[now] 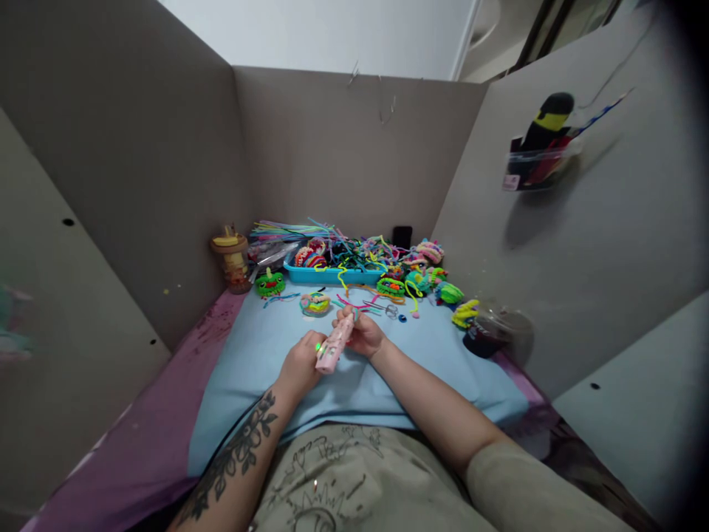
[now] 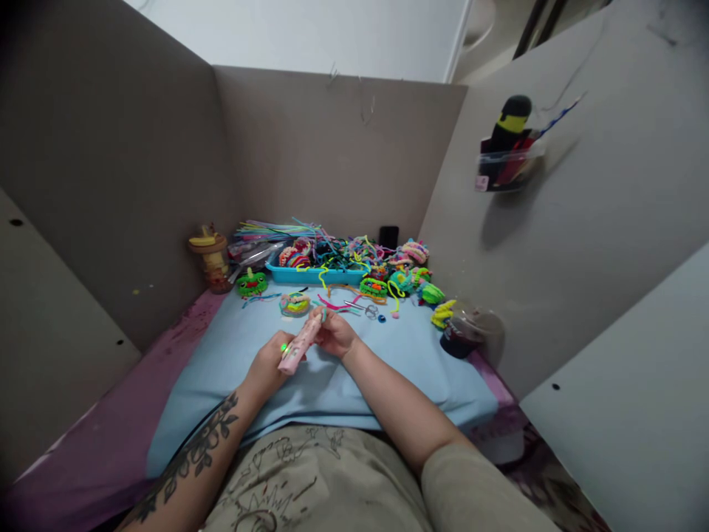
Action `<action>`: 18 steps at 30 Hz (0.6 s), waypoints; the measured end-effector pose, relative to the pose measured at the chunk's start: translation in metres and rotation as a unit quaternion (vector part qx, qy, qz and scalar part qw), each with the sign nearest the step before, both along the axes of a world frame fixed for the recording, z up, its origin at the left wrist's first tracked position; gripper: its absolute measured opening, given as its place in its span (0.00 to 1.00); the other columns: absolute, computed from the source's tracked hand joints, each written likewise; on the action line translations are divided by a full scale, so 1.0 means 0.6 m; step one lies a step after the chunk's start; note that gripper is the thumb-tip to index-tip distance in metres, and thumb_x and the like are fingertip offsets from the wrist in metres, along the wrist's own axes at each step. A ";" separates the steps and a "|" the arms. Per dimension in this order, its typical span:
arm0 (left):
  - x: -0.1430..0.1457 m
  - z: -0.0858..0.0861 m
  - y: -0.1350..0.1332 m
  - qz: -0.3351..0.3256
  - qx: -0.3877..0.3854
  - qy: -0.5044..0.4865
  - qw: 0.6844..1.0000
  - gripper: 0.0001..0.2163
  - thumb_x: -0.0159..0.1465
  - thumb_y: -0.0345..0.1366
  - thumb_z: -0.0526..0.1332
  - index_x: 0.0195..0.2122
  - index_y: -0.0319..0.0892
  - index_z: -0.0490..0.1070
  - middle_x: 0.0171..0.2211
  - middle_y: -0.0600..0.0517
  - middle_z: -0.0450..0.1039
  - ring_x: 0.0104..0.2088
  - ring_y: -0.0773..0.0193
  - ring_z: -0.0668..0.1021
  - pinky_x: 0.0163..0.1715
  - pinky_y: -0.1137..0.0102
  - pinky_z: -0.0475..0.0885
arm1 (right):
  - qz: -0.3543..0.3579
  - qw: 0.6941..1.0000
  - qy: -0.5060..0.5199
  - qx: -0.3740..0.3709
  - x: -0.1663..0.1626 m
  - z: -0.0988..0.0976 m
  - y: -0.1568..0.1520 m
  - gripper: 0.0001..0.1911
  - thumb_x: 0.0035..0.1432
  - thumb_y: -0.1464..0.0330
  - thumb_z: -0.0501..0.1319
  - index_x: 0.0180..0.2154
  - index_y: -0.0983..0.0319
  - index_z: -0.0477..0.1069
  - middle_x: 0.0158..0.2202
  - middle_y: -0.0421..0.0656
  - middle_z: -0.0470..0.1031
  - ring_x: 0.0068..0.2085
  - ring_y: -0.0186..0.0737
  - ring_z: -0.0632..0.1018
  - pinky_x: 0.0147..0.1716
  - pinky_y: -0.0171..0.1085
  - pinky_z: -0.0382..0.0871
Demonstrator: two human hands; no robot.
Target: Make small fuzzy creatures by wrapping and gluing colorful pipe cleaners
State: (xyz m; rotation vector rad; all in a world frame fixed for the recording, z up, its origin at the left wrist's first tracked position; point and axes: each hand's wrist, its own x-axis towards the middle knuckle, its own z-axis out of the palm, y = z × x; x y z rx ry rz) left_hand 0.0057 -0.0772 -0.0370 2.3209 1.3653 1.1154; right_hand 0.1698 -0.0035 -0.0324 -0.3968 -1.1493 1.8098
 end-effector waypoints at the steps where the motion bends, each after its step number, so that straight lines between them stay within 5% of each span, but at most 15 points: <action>1: 0.000 -0.002 0.001 -0.001 0.001 0.000 1.000 0.03 0.60 0.34 0.55 0.31 0.43 0.65 0.30 0.51 0.68 0.31 0.64 0.72 0.32 0.71 0.67 | 0.002 1.000 0.006 -0.001 0.000 0.000 0.000 0.25 0.37 0.52 0.68 0.25 0.58 0.56 0.24 0.36 0.57 0.23 0.32 0.59 0.16 0.30 0.50; 18: 0.000 0.002 -0.004 0.011 -0.037 -0.016 0.999 0.04 0.59 0.35 0.54 0.29 0.43 0.64 0.28 0.52 0.70 0.29 0.64 0.73 0.30 0.71 0.67 | 0.073 0.992 0.101 -0.007 0.001 -0.002 0.005 0.21 0.44 0.57 0.68 0.24 0.61 0.59 0.22 0.35 0.56 0.23 0.30 0.60 0.15 0.27 0.51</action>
